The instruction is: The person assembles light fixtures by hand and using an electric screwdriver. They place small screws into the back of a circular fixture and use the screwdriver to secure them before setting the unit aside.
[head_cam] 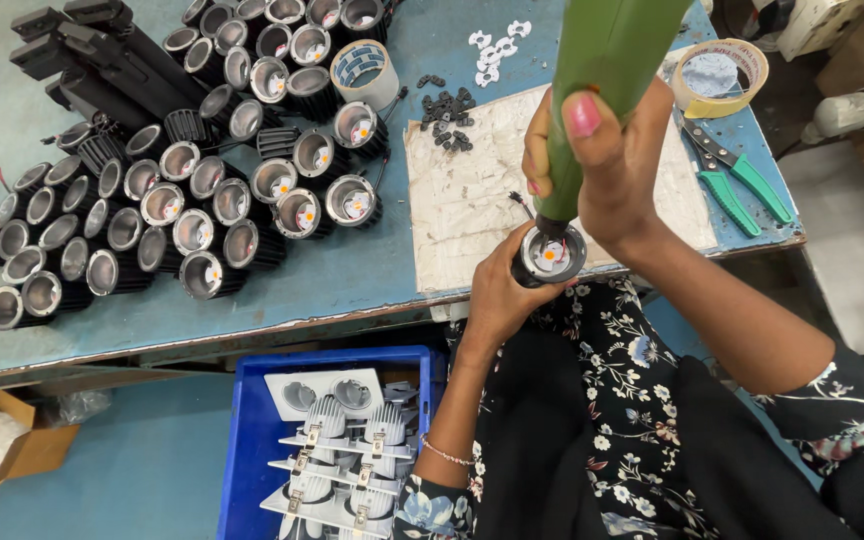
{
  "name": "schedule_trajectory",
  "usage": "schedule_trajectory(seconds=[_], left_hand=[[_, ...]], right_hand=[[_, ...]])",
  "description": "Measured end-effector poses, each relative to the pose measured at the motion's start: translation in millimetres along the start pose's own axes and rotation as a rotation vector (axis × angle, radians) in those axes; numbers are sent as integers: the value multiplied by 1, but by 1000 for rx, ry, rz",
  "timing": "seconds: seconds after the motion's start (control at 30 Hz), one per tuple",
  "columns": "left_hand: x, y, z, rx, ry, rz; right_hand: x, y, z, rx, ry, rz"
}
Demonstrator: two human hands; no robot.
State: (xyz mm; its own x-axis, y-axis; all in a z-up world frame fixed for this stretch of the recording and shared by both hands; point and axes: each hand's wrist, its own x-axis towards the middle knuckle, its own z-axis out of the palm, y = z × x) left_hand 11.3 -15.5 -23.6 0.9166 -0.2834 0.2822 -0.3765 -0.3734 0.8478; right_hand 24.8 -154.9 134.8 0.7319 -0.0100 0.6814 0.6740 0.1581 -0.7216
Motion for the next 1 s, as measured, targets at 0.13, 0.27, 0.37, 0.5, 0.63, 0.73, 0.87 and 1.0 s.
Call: schedule_trajectory(seconds=[0.13, 0.27, 0.37, 0.5, 0.63, 0.73, 0.87, 1.0], left_hand=[[-2, 4, -2, -14, 1, 26], [-2, 8, -3, 2, 29, 72], [-6, 9, -3, -34, 21, 88], [-12, 7, 0, -98, 90, 126], [-15, 7, 10, -196, 170, 179], [-25, 18, 25, -221, 189, 202], [-35, 38, 33, -207, 168, 204], [-41, 49, 16, -563, -76, 123]], right_hand=[[11, -1, -19, 25, 14, -19], [25, -2, -58, 17, -4, -6], [24, -4, -89, -118, 25, -29], [-39, -4, -88, -1009, 185, -194], [-121, 19, -51, -872, 121, 409], [-150, 32, -40, -521, 53, 657], [-160, 35, -44, -143, 125, 632], [-159, 31, -53, -273, 142, 702]])
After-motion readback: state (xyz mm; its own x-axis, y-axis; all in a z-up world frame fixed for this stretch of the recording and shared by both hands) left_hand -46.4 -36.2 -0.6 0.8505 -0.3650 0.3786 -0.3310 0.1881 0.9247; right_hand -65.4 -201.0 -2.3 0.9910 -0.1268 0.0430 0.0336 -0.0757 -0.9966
